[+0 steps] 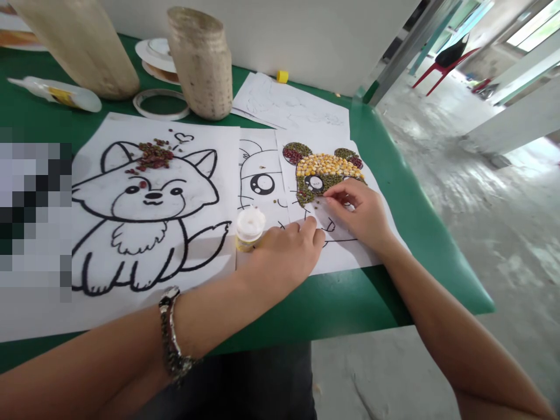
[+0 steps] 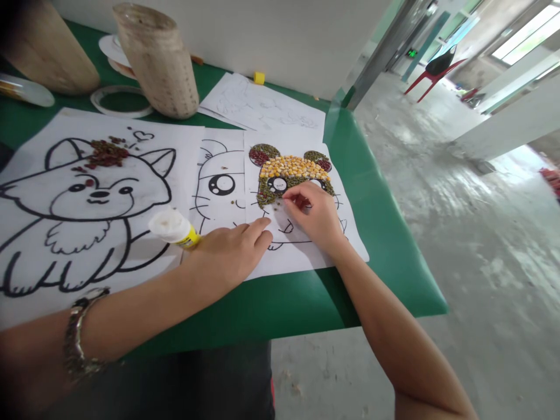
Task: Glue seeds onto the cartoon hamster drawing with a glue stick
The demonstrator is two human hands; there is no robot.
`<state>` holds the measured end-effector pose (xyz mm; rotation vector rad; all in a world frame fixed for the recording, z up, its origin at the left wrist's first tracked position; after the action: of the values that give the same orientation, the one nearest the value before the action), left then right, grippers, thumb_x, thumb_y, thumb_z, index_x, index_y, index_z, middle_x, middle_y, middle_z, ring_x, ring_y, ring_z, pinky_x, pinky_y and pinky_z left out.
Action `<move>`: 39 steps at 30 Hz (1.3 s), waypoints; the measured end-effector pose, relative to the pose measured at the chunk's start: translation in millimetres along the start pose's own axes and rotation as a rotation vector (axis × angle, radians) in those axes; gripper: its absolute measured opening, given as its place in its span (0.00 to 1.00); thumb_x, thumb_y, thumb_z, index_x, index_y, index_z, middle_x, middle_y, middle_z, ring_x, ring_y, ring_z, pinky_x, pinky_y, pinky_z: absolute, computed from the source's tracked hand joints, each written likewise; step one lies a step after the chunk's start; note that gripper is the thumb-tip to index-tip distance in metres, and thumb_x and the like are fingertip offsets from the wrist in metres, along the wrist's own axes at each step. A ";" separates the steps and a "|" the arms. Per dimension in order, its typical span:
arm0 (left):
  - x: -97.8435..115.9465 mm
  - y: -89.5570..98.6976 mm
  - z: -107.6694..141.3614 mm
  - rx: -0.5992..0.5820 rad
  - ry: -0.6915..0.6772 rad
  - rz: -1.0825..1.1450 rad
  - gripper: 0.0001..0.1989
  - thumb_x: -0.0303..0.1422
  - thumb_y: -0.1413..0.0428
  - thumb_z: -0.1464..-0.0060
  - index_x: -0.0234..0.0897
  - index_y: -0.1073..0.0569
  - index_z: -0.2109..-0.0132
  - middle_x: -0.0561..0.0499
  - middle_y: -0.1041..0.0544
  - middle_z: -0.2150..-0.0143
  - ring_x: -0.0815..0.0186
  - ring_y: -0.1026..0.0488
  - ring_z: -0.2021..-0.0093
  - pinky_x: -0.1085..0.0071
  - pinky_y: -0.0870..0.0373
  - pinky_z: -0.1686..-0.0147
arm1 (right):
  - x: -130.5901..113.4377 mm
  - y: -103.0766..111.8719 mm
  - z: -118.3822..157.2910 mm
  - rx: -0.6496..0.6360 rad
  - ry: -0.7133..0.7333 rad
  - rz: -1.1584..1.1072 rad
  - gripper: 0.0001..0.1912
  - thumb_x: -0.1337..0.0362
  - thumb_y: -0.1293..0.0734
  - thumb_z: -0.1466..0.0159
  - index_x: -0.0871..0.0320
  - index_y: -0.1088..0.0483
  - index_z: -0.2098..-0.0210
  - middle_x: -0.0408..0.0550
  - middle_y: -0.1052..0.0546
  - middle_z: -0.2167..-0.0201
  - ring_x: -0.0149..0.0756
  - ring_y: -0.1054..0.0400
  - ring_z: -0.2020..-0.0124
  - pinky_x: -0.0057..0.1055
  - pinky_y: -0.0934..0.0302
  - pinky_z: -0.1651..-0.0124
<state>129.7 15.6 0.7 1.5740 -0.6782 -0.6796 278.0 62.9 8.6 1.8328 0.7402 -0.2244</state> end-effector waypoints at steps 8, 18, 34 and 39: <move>0.4 -0.3 0.6 0.002 0.003 -0.008 0.14 0.18 0.59 0.45 0.31 0.32 0.58 0.41 0.31 0.52 0.65 0.27 0.68 0.71 0.29 0.77 | -4.2 -3.6 -2.8 -0.040 0.050 0.063 0.05 0.70 0.36 0.44 0.58 0.29 0.74 0.46 0.28 0.73 0.30 0.37 0.74 0.29 0.40 0.72; -0.4 1.2 1.6 0.043 -0.003 -0.012 0.14 0.19 0.60 0.45 0.31 0.32 0.58 0.42 0.30 0.53 0.67 0.28 0.69 0.72 0.31 0.78 | -7.3 -5.4 -4.4 -0.081 0.062 0.100 0.04 0.69 0.36 0.44 0.56 0.30 0.73 0.45 0.30 0.73 0.28 0.39 0.76 0.30 0.40 0.72; -0.8 1.8 1.3 0.020 0.003 0.002 0.13 0.19 0.58 0.45 0.31 0.31 0.58 0.42 0.30 0.52 0.66 0.27 0.69 0.72 0.30 0.77 | -1.4 -2.3 -4.9 -0.069 -0.003 0.081 0.03 0.69 0.36 0.45 0.57 0.31 0.74 0.43 0.30 0.76 0.29 0.38 0.76 0.29 0.40 0.71; -0.9 1.7 0.0 0.013 -0.001 0.021 0.11 0.20 0.56 0.44 0.32 0.32 0.58 0.42 0.30 0.52 0.66 0.27 0.67 0.73 0.30 0.76 | -0.4 0.0 -4.4 -0.082 -0.008 0.062 0.04 0.68 0.36 0.45 0.56 0.29 0.74 0.44 0.29 0.74 0.31 0.37 0.74 0.31 0.40 0.70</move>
<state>129.0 16.1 2.5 1.5768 -0.6999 -0.6612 276.8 66.7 10.4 1.7729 0.6763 -0.1591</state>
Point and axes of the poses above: each hand's wrist, its own z-axis away from the middle knuckle, its own y-axis out of the back of the hand, x = y × z, the point moved 3 cm from there along -z, towards the middle knuckle
